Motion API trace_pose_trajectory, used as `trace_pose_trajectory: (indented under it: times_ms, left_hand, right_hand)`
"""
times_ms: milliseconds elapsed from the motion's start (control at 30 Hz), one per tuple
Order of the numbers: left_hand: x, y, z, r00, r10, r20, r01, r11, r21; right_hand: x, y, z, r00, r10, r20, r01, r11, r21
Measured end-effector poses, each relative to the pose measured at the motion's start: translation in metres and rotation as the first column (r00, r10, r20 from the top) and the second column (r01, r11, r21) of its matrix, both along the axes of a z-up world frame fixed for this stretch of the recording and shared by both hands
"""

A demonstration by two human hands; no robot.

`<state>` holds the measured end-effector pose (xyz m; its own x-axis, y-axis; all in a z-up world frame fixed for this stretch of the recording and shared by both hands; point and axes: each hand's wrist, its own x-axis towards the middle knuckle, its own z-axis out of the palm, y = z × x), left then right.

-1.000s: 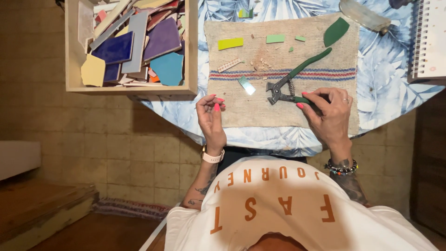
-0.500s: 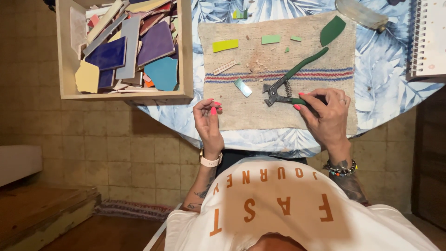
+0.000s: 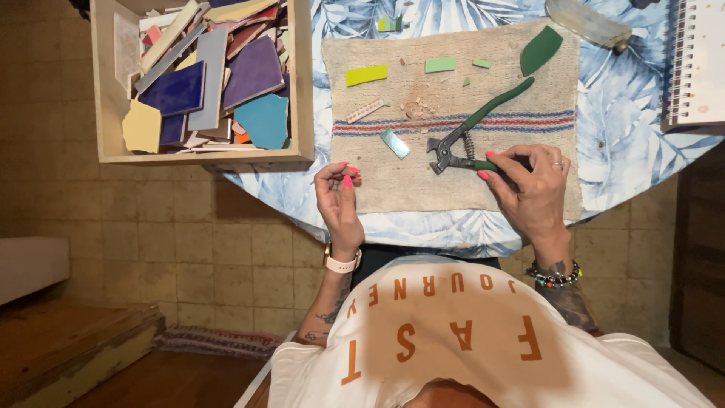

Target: Nipping small pieces of colored glass tiles using a hand tool

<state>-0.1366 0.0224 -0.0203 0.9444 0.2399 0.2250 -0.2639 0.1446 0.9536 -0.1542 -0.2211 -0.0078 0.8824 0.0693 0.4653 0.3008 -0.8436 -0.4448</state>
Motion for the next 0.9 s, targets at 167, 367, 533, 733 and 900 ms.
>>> trace_pose_trajectory:
  times_ms: [167,367,533,733,900]
  left_hand:
    - [0.0001,0.0005,-0.0019,1.000,-0.003,-0.001,0.003,1.000,0.003]
    - [-0.0002,0.0003,-0.0008,1.000,-0.002,-0.005,0.002,1.000,-0.006]
    - [0.0000,0.0005,-0.0018,1.000,-0.002,-0.005,0.002,1.000,-0.002]
    - [0.0000,0.0003,-0.0026,1.000,-0.003,-0.010,0.003,1.000,-0.013]
    - [-0.0005,0.0004,-0.0013,1.000,-0.006,-0.009,0.006,1.000,-0.010]
  right_hand:
    - [-0.0002,-0.0010,-0.0025,1.000,-0.005,-0.002,0.005,1.000,-0.007]
    - [0.0003,-0.0008,-0.0021,1.000,-0.001,0.004,0.001,1.000,-0.006]
    - [0.0000,-0.0017,-0.0043,1.000,-0.011,0.001,0.011,0.999,-0.030]
    - [0.0007,-0.0023,-0.0055,1.000,-0.003,0.008,0.003,1.000,-0.020]
    - [0.0004,-0.0024,-0.0059,1.000,-0.005,0.004,0.005,1.000,-0.018]
